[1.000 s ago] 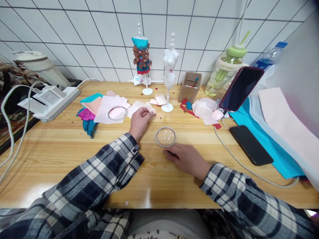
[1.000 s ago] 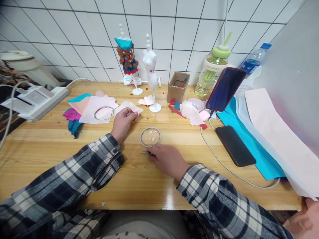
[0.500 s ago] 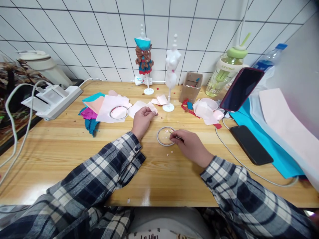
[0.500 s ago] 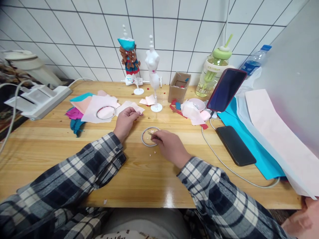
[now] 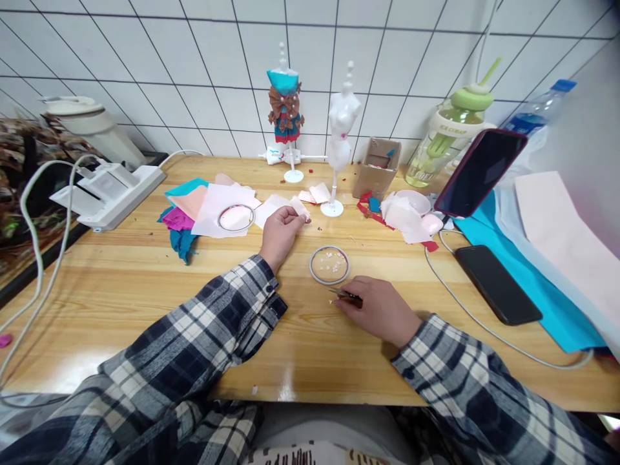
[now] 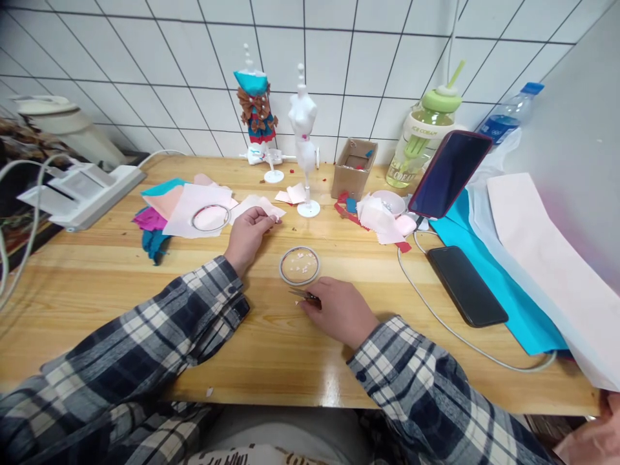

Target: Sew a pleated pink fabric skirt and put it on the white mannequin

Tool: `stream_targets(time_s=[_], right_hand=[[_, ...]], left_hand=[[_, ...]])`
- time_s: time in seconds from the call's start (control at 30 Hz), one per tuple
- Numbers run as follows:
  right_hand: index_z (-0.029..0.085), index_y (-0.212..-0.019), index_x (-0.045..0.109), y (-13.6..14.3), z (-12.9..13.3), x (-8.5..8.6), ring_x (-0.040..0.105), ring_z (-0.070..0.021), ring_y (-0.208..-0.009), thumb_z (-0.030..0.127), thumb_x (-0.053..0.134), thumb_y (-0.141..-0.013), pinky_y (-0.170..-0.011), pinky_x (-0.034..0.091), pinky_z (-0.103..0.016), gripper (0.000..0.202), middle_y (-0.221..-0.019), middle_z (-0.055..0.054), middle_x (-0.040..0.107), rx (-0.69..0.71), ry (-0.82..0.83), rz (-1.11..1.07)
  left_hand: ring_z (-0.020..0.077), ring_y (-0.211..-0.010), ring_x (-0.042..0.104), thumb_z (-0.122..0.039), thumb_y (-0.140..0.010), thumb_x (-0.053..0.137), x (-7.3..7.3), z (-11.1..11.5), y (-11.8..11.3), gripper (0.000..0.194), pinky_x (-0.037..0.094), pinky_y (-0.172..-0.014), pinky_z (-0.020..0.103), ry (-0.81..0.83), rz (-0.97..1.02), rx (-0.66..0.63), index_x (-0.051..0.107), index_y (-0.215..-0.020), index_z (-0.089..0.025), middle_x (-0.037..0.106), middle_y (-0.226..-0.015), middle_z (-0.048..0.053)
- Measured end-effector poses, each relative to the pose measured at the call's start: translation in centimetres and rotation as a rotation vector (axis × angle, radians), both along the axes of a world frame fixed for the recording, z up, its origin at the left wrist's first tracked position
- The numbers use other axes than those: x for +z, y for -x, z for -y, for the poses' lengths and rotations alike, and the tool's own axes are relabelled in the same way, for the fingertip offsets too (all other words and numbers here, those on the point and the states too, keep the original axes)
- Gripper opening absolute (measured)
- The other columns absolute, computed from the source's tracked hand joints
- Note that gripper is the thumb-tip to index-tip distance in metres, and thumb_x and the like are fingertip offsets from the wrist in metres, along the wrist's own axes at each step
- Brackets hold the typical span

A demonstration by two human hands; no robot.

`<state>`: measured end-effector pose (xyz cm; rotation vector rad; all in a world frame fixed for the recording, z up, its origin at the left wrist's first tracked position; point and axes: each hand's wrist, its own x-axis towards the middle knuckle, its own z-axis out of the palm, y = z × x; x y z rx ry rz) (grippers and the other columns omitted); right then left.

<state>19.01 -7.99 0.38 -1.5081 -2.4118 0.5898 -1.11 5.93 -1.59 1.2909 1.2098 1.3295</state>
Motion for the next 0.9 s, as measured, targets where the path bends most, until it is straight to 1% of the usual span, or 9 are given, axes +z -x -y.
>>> stream_targets(time_s=[0.2,0.37,0.43,0.6,0.67,0.7,0.77,0.8,0.9], right_hand=[[0.020,-0.094,0.069,1.9,1.1,-0.4,0.062,-0.0190,-0.083,0.035,0.053,-0.093,-0.070,0.043,-0.029,0.023,-0.090,-0.005,0.068,-0.007,0.004,0.036],[0.022,-0.098,0.067,2.6,1.7,-0.3,0.062,-0.0178,-0.076,0.024,0.049,-0.093,-0.061,0.040,-0.029,0.018,-0.096,-0.006,0.067,0.034,-0.004,0.175],[0.023,-0.100,0.066,2.5,1.1,0.0,0.062,-0.0173,-0.076,0.019,0.051,-0.091,-0.060,0.039,-0.028,0.018,-0.099,-0.005,0.066,0.027,-0.039,0.182],[0.024,-0.107,0.067,1.4,-2.5,0.5,0.062,-0.0174,-0.089,0.016,0.050,-0.090,-0.067,0.041,-0.026,0.025,-0.103,-0.005,0.067,-0.127,-0.190,0.027],[0.023,-0.101,0.069,1.0,-3.8,0.2,0.062,-0.0174,-0.088,0.022,0.053,-0.091,-0.068,0.040,-0.026,0.020,-0.098,-0.004,0.068,-0.127,-0.194,-0.002],[0.022,-0.096,0.070,0.9,-4.2,0.0,0.061,-0.0176,-0.086,0.028,0.055,-0.091,-0.067,0.040,-0.026,0.017,-0.093,-0.004,0.068,-0.139,-0.196,-0.002],[0.020,-0.085,0.070,0.8,-4.6,-0.5,0.061,-0.0183,-0.081,0.039,0.059,-0.089,-0.066,0.040,-0.027,0.023,-0.086,-0.005,0.067,-0.179,-0.207,0.006],[0.019,-0.083,0.070,0.8,-4.6,-0.7,0.060,-0.0185,-0.081,0.042,0.060,-0.089,-0.066,0.040,-0.028,0.026,-0.084,-0.005,0.067,-0.193,-0.215,0.005],[0.021,-0.104,0.071,0.9,-4.3,-0.9,0.062,-0.0180,-0.089,0.030,0.056,-0.092,-0.070,0.042,-0.026,0.021,-0.097,-0.005,0.069,-0.173,-0.225,-0.041]], left_hand=[[0.0157,-0.074,0.065,-0.027,-0.074,0.068,0.1,0.0,0.0,0.012,0.047,-0.076,0.029,-0.002,0.000,-0.010,0.060,-0.076,-0.017,0.071,-0.076,0.003],[0.0163,-0.076,0.065,-0.026,-0.074,0.068,0.1,0.1,-0.1,0.011,0.048,-0.077,0.030,0.010,0.004,-0.012,0.061,-0.077,-0.018,0.072,-0.078,0.003],[0.0164,-0.076,0.065,-0.026,-0.073,0.068,0.1,0.2,-0.2,0.011,0.048,-0.076,0.029,0.016,-0.002,-0.007,0.061,-0.077,-0.017,0.072,-0.078,0.003],[0.0129,-0.068,0.062,-0.024,-0.072,0.069,0.2,-0.3,0.3,0.011,0.047,-0.070,0.026,0.010,0.034,-0.003,0.062,-0.075,-0.016,0.071,-0.076,0.002],[0.0102,-0.063,0.058,-0.021,-0.070,0.071,0.3,-0.9,1.2,0.011,0.047,-0.066,0.024,0.054,0.094,-0.050,0.061,-0.072,-0.016,0.070,-0.075,0.002],[0.0097,-0.062,0.058,-0.019,-0.069,0.072,0.4,-1.3,1.8,0.013,0.047,-0.064,0.023,0.114,0.146,-0.123,0.060,-0.071,-0.015,0.070,-0.075,0.003],[0.0094,-0.064,0.059,-0.017,-0.067,0.074,0.6,-1.9,2.9,0.016,0.049,-0.064,0.023,0.230,0.256,-0.252,0.058,-0.071,-0.015,0.069,-0.077,0.004],[0.0087,-0.063,0.059,-0.017,-0.067,0.074,0.6,-2.1,3.2,0.017,0.050,-0.064,0.023,0.244,0.303,-0.254,0.058,-0.071,-0.015,0.069,-0.078,0.004],[0.0088,-0.068,0.061,-0.016,-0.067,0.076,0.6,-2.3,3.6,0.018,0.050,-0.063,0.020,0.241,0.316,-0.267,0.060,-0.073,-0.014,0.069,-0.077,0.004]])
